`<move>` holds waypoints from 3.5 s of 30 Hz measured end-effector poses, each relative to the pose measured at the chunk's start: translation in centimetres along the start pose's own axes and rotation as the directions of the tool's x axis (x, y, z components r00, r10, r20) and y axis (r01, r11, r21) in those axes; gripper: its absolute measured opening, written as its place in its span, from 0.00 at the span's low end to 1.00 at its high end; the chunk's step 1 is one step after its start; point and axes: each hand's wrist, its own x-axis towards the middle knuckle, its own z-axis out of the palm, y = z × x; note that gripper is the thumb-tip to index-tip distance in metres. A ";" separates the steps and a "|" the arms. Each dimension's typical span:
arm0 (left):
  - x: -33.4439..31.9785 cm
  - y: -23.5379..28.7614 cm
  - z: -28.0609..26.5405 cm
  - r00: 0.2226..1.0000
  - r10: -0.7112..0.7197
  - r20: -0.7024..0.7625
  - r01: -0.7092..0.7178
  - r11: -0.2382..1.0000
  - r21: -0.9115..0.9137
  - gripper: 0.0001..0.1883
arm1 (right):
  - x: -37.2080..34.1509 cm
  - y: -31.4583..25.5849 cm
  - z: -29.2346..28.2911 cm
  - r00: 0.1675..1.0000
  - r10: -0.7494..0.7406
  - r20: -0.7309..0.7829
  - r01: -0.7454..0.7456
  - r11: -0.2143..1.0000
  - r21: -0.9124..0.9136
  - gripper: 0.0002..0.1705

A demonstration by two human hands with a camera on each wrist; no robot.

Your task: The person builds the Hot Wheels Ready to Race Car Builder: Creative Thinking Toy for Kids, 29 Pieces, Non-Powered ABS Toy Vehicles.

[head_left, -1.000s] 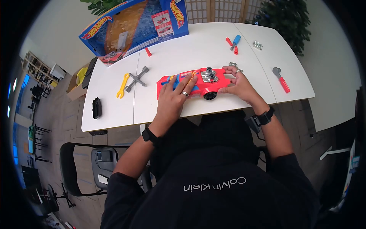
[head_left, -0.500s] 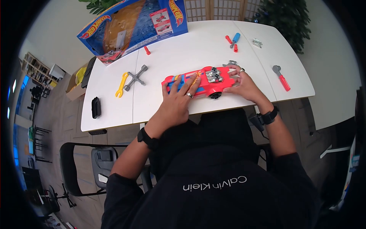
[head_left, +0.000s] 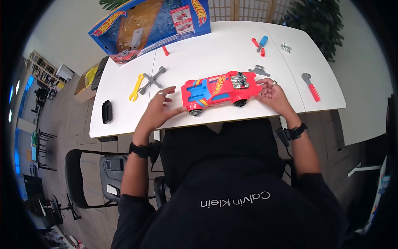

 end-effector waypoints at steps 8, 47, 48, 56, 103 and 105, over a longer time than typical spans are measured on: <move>0.8 -2.4 3.4 0.994 0.082 -0.075 -0.083 0.997 -0.004 0.60 | 1.6 -2.2 -4.1 0.994 0.108 0.023 -0.103 0.982 -0.160 0.06; 0.2 -2.4 4.1 0.975 0.123 -0.186 -0.154 0.974 -0.164 0.45 | 7.0 -16.1 8.1 0.935 0.081 0.344 -0.049 0.994 -0.100 0.24; 0.1 -2.5 4.1 0.973 0.133 -0.190 -0.163 0.975 -0.152 0.46 | 6.9 -16.1 9.3 0.928 0.037 0.371 -0.029 0.999 -0.027 0.26; -0.1 -2.4 4.0 0.964 0.169 -0.203 -0.191 0.978 -0.090 0.50 | 7.5 -14.4 12.9 0.935 0.018 0.354 0.096 0.948 -0.303 0.32; 0.0 -2.6 4.1 0.962 0.152 -0.226 -0.186 0.973 -0.134 0.24 | 4.7 -13.9 11.5 0.816 -0.490 0.306 0.537 0.449 -0.714 0.23; 0.0 -3.4 4.7 0.970 0.100 -0.220 -0.156 0.954 -0.257 0.20 | 3.6 -11.9 9.7 0.843 -0.440 0.309 0.470 0.326 -0.820 0.28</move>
